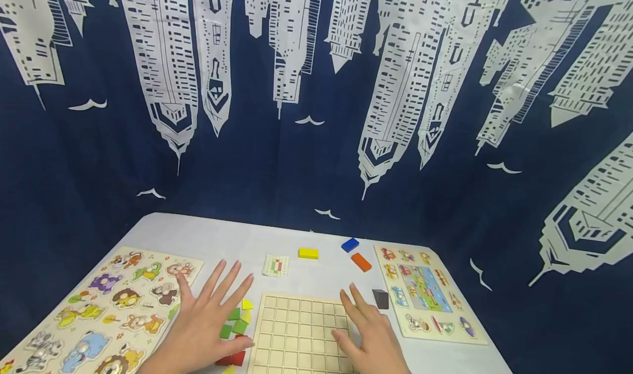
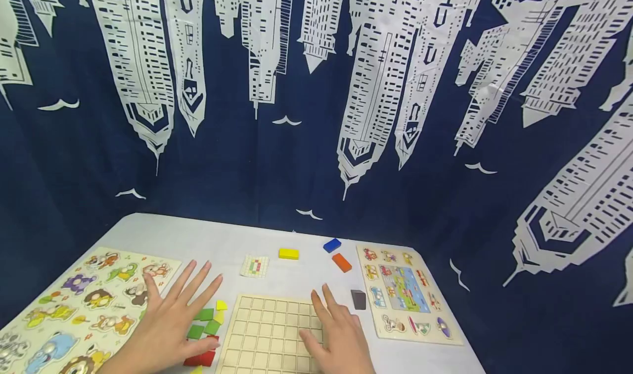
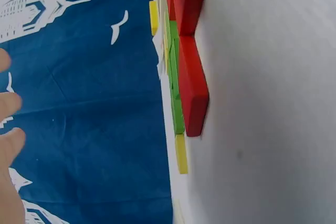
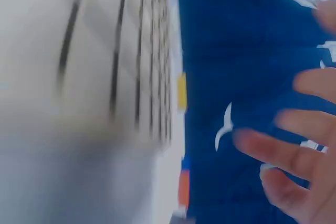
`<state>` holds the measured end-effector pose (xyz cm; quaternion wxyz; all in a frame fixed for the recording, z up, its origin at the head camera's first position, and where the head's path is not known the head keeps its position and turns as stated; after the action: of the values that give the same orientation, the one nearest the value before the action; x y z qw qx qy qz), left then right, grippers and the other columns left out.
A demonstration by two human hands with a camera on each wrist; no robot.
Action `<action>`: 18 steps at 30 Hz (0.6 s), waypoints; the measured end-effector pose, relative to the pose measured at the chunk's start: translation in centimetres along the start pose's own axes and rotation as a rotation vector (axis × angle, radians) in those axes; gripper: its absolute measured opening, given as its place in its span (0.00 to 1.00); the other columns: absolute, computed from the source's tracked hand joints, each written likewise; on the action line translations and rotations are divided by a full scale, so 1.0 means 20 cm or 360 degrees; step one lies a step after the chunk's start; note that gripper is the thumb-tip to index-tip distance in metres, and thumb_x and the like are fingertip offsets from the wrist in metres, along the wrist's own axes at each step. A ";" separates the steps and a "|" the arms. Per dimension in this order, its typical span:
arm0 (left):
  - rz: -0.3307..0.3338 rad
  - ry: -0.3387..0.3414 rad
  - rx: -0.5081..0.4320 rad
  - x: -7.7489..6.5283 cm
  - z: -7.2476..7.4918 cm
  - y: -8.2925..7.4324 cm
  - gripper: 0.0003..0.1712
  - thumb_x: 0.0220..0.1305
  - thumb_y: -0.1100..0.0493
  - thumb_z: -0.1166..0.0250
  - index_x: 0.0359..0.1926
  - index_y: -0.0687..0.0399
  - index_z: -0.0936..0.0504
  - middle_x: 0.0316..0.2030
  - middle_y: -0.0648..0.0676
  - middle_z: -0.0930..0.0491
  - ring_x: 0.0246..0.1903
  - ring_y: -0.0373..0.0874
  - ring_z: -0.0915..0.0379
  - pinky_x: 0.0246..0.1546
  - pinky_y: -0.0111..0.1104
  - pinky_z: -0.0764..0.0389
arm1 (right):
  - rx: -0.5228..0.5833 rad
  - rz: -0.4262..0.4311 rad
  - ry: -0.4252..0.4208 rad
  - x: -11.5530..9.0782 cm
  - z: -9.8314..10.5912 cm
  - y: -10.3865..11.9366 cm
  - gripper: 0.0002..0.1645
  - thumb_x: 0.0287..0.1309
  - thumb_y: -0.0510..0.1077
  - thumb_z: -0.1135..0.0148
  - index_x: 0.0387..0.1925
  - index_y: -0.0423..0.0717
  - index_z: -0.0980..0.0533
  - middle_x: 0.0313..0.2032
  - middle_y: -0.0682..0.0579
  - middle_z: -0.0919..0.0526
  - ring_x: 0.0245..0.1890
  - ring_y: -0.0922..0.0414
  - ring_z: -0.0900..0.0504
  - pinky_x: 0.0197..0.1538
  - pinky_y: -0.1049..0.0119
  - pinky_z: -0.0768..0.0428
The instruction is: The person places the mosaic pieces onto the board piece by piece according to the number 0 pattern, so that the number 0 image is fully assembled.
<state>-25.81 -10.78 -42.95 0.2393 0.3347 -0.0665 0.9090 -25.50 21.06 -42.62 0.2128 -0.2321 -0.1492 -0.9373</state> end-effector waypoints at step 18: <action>0.0579 0.0679 -0.0490 0.18 -0.31 0.08 0.11 0.61 0.59 0.26 0.45 0.50 0.10 0.32 0.45 0.19 0.27 0.35 0.31 0.27 0.32 0.26 | 0.0657 -0.0370 0.0845 -0.12 -0.25 -0.30 0.30 0.62 0.57 0.30 0.60 0.46 0.18 0.69 0.51 0.25 0.65 0.45 0.22 0.62 0.49 0.22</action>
<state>-32.52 -9.13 -45.27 0.1293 0.0790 -0.2103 0.9658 -28.20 25.13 -49.06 0.1785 0.0859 -0.3003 -0.9330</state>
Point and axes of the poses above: each hand's wrist, its own x-axis towards the middle knuckle, its own z-axis out of the back of the hand, y = z × x, the point moved 7 cm from there along x, towards the middle knuckle
